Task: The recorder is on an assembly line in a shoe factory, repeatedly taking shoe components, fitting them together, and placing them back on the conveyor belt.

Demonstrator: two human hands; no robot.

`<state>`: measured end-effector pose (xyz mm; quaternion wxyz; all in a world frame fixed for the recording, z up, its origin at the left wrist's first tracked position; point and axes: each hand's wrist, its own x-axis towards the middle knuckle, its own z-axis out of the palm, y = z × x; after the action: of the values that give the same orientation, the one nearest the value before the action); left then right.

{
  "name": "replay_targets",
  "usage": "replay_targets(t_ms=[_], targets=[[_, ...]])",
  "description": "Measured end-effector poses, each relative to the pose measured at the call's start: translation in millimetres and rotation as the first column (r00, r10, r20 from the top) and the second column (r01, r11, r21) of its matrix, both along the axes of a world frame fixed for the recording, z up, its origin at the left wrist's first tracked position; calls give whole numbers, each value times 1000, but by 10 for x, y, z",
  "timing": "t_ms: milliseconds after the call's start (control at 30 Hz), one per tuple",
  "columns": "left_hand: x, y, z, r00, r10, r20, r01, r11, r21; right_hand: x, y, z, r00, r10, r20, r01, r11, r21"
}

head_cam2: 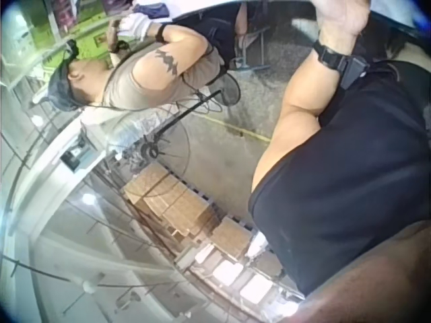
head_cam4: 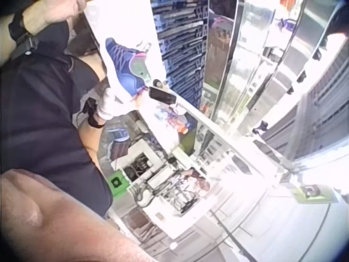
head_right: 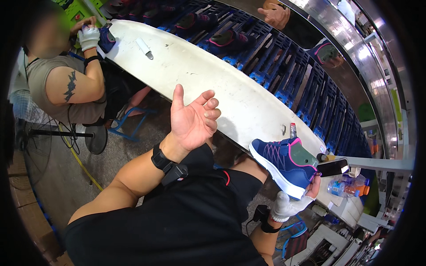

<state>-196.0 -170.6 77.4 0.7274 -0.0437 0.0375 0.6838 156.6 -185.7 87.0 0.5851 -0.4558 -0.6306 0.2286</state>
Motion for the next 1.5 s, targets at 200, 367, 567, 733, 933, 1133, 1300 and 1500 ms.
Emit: replay_targets(t_ms=[200,367,567,733,933,1133,1300,1500], targets=[[111,-26,-52,946,-256,197,135,868,478,155,-79,108,969,-106,222,98,994,47],[32,-109,346,489,-327,-808,862,38,506,55,-116,47,998,61,-34,-64,995,-74],[269,-422,190,-734,530,-424,662,698,-273,112,-34,53,983,177,-43,-180,981,-71],[270,-253,286,-574,782,-244,603,605,520,-19,89,286,979,69,-191,-85,993,-78],[83,-150,514,-501,860,99,657,303,691,218,611,1121,937,-342,66,229,748,623],[-87,-40,606,-503,861,77,847,473,243,182,2356,2764,965,-259,-43,109,245,963],[146,1,810,-427,900,86,889,401,221,287,3673,3942,447,-598,665,111,775,622],[366,276,966,-426,905,6,892,419,171,12,3631,2615,767,-60,638,-159,947,280]])
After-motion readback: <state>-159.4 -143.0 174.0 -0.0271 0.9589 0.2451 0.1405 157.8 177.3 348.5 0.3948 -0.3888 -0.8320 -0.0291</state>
